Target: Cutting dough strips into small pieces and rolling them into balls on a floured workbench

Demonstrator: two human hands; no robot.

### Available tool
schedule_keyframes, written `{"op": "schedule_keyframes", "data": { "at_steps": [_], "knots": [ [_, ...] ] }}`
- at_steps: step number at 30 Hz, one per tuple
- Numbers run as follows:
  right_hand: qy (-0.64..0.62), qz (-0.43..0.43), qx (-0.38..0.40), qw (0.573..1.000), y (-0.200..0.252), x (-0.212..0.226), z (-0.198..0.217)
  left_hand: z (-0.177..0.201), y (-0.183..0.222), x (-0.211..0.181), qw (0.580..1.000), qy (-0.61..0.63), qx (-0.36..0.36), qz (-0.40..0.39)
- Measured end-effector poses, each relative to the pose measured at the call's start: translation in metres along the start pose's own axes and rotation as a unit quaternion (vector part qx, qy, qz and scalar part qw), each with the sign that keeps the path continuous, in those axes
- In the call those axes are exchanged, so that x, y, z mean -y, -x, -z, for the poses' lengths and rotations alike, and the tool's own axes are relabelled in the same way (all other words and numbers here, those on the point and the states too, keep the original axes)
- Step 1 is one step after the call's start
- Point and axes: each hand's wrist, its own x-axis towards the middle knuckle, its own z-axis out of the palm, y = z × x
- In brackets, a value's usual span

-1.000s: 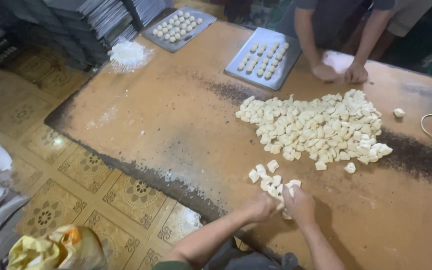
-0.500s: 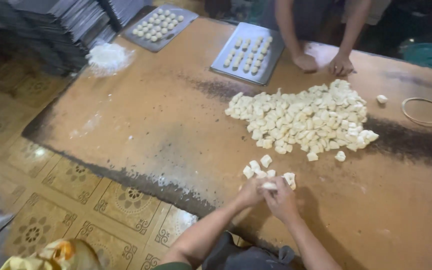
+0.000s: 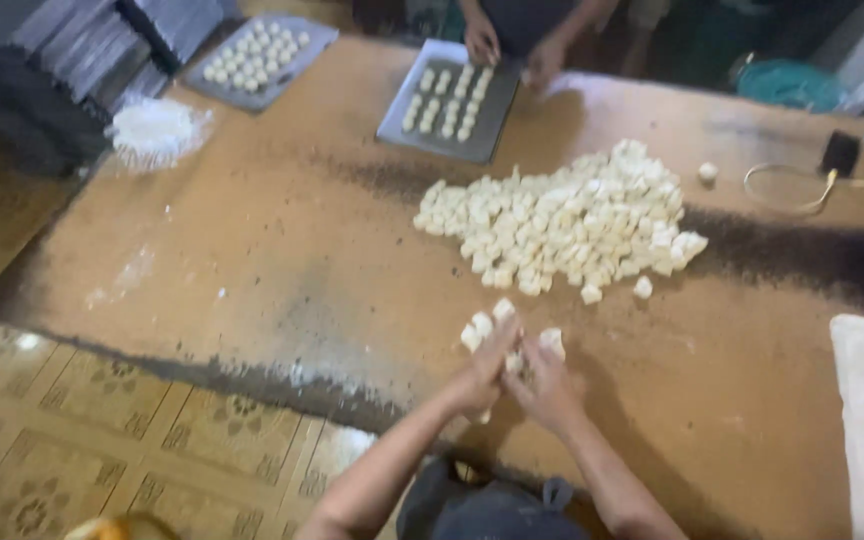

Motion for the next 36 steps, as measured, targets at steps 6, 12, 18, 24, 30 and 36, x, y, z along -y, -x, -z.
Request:
{"op": "schedule_keyframes", "data": {
  "at_steps": [6, 12, 18, 24, 30, 36],
  "knots": [
    [-0.011, -0.025, -0.081, 0.996, -0.006, -0.020, 0.017, 0.010, 0.012, -0.032, 0.996, 0.044, -0.070, -0.028],
    [-0.129, 0.205, -0.208, 0.948, 0.022, 0.019, 0.056, -0.046, -0.051, 0.071, 0.963, 0.002, -0.183, -0.196],
    [-0.162, 0.176, -0.194, 0.951, 0.022, 0.019, 0.061, -0.065, -0.061, 0.076, 0.990, 0.006, -0.122, -0.072],
    [-0.170, 0.114, -0.257, 0.944, -0.008, -0.020, 0.000, -0.091, -0.072, 0.104, 0.987, 0.096, -0.128, -0.018],
    [0.007, -0.189, 0.063, 0.980, -0.024, -0.061, 0.012, -0.057, -0.021, 0.019, 0.954, -0.083, -0.098, -0.270],
    [-0.151, 0.065, -0.106, 0.981, 0.002, 0.007, 0.040, -0.008, -0.038, 0.028, 0.988, -0.101, -0.057, -0.106]
  ]
}}
